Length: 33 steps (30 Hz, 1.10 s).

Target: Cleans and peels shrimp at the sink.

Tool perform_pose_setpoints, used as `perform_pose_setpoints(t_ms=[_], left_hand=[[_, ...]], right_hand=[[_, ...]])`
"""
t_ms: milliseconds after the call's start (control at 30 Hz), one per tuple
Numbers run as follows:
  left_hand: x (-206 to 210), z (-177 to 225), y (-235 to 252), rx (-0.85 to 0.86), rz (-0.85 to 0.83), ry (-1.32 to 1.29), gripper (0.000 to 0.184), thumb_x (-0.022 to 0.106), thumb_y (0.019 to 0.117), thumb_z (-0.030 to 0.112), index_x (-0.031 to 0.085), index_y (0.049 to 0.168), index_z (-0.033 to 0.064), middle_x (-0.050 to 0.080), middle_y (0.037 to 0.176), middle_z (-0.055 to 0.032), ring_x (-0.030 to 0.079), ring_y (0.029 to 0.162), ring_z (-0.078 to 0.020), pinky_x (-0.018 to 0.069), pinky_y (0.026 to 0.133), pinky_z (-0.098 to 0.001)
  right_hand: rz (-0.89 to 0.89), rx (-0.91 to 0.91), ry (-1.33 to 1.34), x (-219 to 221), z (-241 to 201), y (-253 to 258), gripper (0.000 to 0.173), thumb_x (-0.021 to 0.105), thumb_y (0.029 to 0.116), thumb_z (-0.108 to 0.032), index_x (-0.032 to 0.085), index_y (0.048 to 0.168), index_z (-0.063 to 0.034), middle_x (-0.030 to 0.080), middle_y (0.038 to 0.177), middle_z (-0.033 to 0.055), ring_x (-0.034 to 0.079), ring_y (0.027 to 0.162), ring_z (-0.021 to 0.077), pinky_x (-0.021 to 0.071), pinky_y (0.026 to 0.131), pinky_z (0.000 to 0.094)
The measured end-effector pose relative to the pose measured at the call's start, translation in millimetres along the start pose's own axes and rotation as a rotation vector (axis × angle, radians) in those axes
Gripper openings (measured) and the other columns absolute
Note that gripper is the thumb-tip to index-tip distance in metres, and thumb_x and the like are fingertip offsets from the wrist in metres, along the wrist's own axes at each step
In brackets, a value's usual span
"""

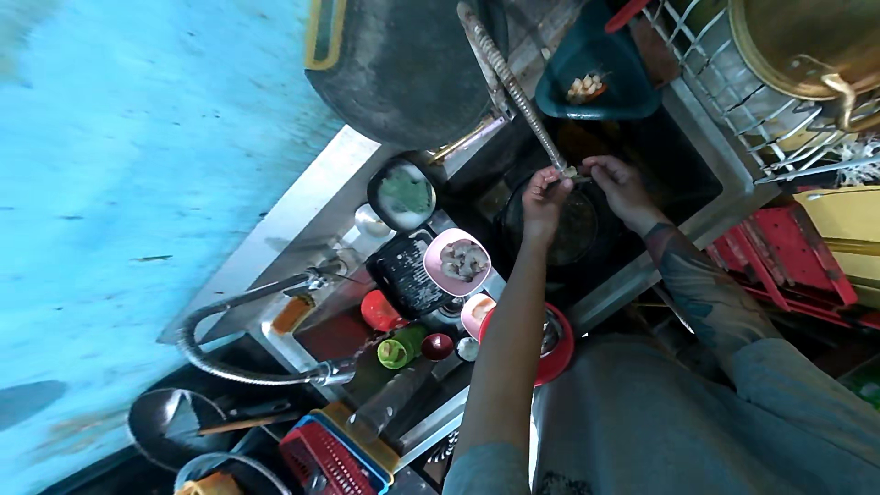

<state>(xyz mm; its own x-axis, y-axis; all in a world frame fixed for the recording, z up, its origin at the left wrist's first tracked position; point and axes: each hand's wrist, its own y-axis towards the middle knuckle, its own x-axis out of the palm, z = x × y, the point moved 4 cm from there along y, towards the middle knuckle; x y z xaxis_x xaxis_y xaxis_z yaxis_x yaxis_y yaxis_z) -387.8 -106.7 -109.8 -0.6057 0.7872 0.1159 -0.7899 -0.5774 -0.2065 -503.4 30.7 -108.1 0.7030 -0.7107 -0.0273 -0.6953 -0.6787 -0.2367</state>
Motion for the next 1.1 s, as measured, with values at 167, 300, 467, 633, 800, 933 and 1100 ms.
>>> perform_pose_setpoints(t_ms=[167,300,467,633,800,933,1100], left_hand=[[-0.8,2.9,-4.3,0.000,0.001,0.013,0.030,0.070,0.0953,0.004,0.062,0.123,-0.0026,0.068,0.118,-0.0131,0.068,0.105,-0.0224,0.0587,0.093,-0.0391],[0.4,5.1,-5.3,0.008,-0.018,-0.006,0.029,0.068,0.0958,0.003,0.061,0.123,-0.0030,0.068,0.118,-0.0141,0.068,0.105,-0.0232,0.0589,0.093,-0.0393],[-2.0,3.0,-6.2,-0.013,-0.014,-0.061,0.031,0.069,0.0956,0.002,0.060,0.125,-0.0024,0.068,0.115,-0.0138,0.069,0.103,-0.0241,0.0599,0.092,-0.0418],[-4.4,1.3,-5.5,-0.019,-0.007,-0.135,0.031,0.068,0.0949,0.000,0.059,0.124,-0.0027,0.067,0.117,-0.0150,0.068,0.107,-0.0271,0.0588,0.096,-0.0454],[-4.5,0.4,-5.9,-0.031,0.007,-0.123,0.032,0.069,0.0939,-0.001,0.060,0.124,-0.0022,0.067,0.117,-0.0142,0.068,0.105,-0.0257,0.0591,0.095,-0.0436],[-2.1,3.5,-5.4,-0.017,0.009,-0.027,0.035,0.071,0.0946,0.004,0.059,0.127,-0.0036,0.066,0.119,-0.0146,0.068,0.107,-0.0249,0.0594,0.094,-0.0421],[3.2,7.1,-3.3,-0.051,0.026,-0.023,0.035,0.073,0.0937,0.005,0.061,0.125,-0.0031,0.068,0.116,-0.0140,0.069,0.104,-0.0238,0.0600,0.093,-0.0409]], right_hand=[[0.000,-0.001,-0.021,4.9,-1.9,0.3,0.030,0.048,0.1097,-0.019,0.067,0.128,-0.0053,0.070,0.125,0.0072,0.065,0.119,0.0146,0.0526,0.105,0.0345],[0.007,-0.009,-0.031,7.1,-2.7,-0.5,0.029,0.048,0.1097,-0.019,0.067,0.126,-0.0049,0.071,0.123,0.0068,0.065,0.118,0.0140,0.0527,0.104,0.0336],[-0.003,-0.017,0.006,9.7,-5.2,-2.7,0.030,0.048,0.1101,-0.021,0.067,0.127,-0.0054,0.070,0.125,0.0067,0.065,0.118,0.0147,0.0532,0.103,0.0340],[-0.015,-0.051,0.007,11.8,-6.5,-2.1,0.029,0.048,0.1099,-0.019,0.067,0.126,-0.0036,0.070,0.125,0.0075,0.064,0.120,0.0146,0.0517,0.106,0.0339],[-0.021,-0.054,0.017,11.6,-5.8,-2.9,0.029,0.048,0.1099,-0.018,0.066,0.127,-0.0027,0.071,0.124,0.0083,0.065,0.120,0.0155,0.0517,0.107,0.0345],[-0.014,-0.045,-0.020,10.4,-2.9,-2.1,0.029,0.048,0.1096,-0.018,0.067,0.127,-0.0041,0.069,0.127,0.0075,0.063,0.122,0.0144,0.0508,0.108,0.0337],[-0.004,-0.030,-0.011,11.0,-5.4,-2.2,0.035,0.047,0.1105,-0.023,0.062,0.136,-0.0066,0.066,0.133,0.0071,0.061,0.125,0.0142,0.0503,0.109,0.0343]])
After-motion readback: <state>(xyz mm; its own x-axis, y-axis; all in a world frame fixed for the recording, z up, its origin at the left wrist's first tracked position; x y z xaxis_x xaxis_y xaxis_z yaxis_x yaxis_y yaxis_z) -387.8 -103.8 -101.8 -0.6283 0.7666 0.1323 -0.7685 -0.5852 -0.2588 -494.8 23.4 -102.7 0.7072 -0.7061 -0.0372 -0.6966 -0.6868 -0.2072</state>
